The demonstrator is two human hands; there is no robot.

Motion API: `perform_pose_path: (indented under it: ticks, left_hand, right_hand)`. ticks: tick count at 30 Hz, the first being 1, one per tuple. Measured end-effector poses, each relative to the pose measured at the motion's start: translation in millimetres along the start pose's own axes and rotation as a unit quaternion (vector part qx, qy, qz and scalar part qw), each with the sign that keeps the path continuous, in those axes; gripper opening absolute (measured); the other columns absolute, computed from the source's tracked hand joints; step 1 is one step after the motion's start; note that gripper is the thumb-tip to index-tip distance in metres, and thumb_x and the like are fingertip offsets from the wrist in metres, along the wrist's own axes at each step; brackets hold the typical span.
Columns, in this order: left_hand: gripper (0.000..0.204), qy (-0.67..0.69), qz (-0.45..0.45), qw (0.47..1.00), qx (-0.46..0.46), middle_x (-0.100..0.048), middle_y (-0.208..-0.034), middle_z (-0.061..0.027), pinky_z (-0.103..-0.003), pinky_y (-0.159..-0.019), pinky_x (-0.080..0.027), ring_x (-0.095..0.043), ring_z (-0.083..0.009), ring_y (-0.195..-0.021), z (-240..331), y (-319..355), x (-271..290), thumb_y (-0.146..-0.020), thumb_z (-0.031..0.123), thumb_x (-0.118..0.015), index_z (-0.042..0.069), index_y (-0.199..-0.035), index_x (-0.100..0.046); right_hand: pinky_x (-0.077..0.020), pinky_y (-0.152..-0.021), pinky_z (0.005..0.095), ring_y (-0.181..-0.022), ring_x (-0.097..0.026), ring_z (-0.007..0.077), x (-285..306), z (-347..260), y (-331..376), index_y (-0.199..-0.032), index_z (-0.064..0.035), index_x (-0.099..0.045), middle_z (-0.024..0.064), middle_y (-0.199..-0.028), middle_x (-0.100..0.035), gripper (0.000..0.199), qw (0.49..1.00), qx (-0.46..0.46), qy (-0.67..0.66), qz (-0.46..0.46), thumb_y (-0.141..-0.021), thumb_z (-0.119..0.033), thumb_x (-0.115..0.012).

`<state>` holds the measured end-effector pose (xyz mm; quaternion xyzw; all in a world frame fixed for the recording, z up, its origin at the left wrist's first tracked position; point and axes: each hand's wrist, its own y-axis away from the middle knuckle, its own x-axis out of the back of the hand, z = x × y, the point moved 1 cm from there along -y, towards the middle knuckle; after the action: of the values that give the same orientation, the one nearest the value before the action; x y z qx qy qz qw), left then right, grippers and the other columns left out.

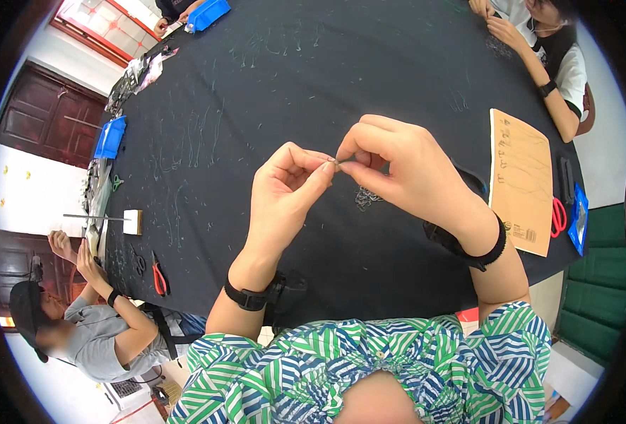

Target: The person threads a clear line through several small green plastic beads and metal crimps by hand, occasionally using pliers to secure components or trim the line. They manipulate the small components one by one, adding them to the assembly at the table.

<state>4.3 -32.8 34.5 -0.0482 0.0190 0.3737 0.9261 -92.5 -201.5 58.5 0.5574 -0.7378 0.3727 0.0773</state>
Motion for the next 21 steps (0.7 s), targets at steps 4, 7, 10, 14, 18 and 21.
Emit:
perform_pose_path:
  ticks: [4,7,10,14,18,21]
  left_hand:
    - [0.006,0.002,0.003,1.0,0.013,-0.069,-0.097,-0.0072,-0.022,-0.076,-0.051,-0.062,-0.0083,-0.08,2.9,0.1,1.0,-0.091,0.005,-0.068,0.003,-0.092,-0.063]
    - [0.008,0.002,-0.011,1.0,0.018,-0.07,-0.093,-0.0061,-0.021,-0.073,-0.053,-0.064,-0.0073,-0.082,5.3,-0.4,2.7,-0.091,0.006,-0.07,0.001,-0.094,-0.064]
    - [0.009,-0.016,-0.02,0.999,0.023,-0.07,-0.092,-0.0058,-0.021,-0.072,-0.052,-0.064,-0.0069,-0.081,5.3,-0.7,4.8,-0.09,0.005,-0.071,0.001,-0.095,-0.065]
    - [0.009,-0.048,-0.012,0.998,-0.029,-0.07,-0.091,-0.0049,-0.02,-0.071,-0.052,-0.065,-0.0069,-0.08,4.4,0.1,3.9,-0.088,0.003,-0.072,0.0,-0.096,-0.068]
    - [0.007,-0.111,-0.002,0.99,-0.081,-0.069,-0.089,-0.0036,-0.021,-0.07,-0.053,-0.065,-0.0078,-0.08,4.7,-0.8,2.7,-0.086,0.001,-0.073,0.001,-0.093,-0.07]
    - [0.007,-0.156,0.022,0.983,-0.098,-0.068,-0.087,-0.004,-0.022,-0.069,-0.053,-0.066,-0.0093,-0.079,5.3,0.0,2.3,-0.085,0.001,-0.074,0.002,-0.09,-0.071]
  right_hand:
    - [-0.0442,-0.053,0.03,-0.061,-0.056,0.0171,-0.8,1.1,-1.2,-0.084,-0.0034,-0.063,0.0044,-0.071,-0.055,0.01,0.993,0.087,0.069,0.031,-0.079,-0.003,-0.072]
    - [-0.0436,-0.052,0.0303,-0.06,-0.055,0.0173,-0.3,3.3,-1.3,-0.083,-0.0038,-0.063,0.0044,-0.072,-0.055,0.01,0.989,0.114,0.082,0.043,-0.079,-0.003,-0.072]
    - [-0.0419,-0.052,0.0286,-0.058,-0.052,0.0149,1.0,3.6,-1.1,-0.083,-0.0036,-0.063,0.0039,-0.071,-0.054,0.008,0.994,0.086,0.052,0.03,-0.081,-0.004,-0.071]
    - [-0.0374,-0.052,0.0237,-0.056,-0.047,0.0075,4.0,1.9,-0.2,-0.085,-0.0011,-0.063,0.0008,-0.067,-0.053,0.008,0.998,-0.034,-0.058,-0.012,-0.086,-0.007,-0.069]
    - [-0.0353,-0.052,0.0216,-0.058,-0.045,0.0035,3.7,4.6,0.3,-0.086,0.0,-0.063,-0.0024,-0.065,-0.053,0.011,0.988,-0.093,-0.119,-0.029,-0.089,-0.009,-0.067]
    - [-0.0352,-0.053,0.021,-0.06,-0.045,0.0022,0.3,4.5,-0.9,-0.085,-0.0003,-0.063,-0.0042,-0.065,-0.053,0.012,0.975,-0.137,-0.168,-0.044,-0.09,-0.011,-0.066]
